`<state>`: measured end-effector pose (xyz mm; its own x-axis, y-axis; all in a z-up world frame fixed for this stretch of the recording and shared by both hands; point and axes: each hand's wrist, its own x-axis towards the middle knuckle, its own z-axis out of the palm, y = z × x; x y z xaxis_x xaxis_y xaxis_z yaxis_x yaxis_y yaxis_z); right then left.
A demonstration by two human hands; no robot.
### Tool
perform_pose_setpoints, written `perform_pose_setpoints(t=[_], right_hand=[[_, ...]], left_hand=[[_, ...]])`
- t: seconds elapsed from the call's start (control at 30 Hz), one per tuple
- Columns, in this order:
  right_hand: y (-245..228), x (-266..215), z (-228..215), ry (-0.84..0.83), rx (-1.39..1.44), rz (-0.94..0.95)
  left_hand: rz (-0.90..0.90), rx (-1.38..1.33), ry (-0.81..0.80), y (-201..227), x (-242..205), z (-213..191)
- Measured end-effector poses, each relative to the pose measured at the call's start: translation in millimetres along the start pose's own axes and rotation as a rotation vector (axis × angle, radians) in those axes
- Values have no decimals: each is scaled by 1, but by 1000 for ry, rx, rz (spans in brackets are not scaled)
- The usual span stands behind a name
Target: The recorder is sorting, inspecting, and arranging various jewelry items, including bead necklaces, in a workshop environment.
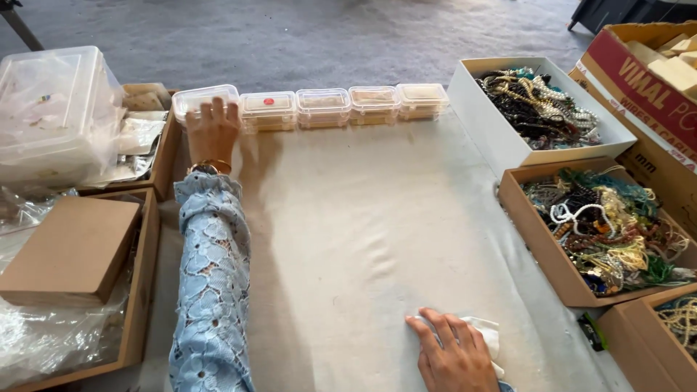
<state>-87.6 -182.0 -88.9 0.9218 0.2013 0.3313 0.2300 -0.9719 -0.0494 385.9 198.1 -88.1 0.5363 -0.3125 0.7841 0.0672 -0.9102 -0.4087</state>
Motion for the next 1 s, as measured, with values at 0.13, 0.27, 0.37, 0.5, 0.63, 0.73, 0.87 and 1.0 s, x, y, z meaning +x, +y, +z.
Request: perform_pose_setpoints(t=[0.13, 0.27, 0.37, 0.5, 0.63, 0.73, 0.87, 1.0], right_hand=[[0, 0, 1, -12, -1, 12], [3, -2, 7, -58, -17, 19], [4, -3, 11, -136, -35, 43], [0, 1, 3, -162, -38, 56], [-4, 3, -3, -120, -11, 42], [-10, 2, -10, -43, 9, 39], [-11, 3, -22, 41, 36, 21], [-8, -2, -21, 145, 198, 13]], left_hand=[[79, 19, -23, 4, -10, 3], [11, -77, 5, 4, -17, 5], [-11, -49, -69, 2, -16, -1], [-49, -132, -303, -1, -13, -5], [-125, -180, -350, 3, -14, -20], [-181, -230, -390, 13, -2, -68], [70, -208, -429, 44, 3, -112], [342, -223, -442, 57, 12, -247]])
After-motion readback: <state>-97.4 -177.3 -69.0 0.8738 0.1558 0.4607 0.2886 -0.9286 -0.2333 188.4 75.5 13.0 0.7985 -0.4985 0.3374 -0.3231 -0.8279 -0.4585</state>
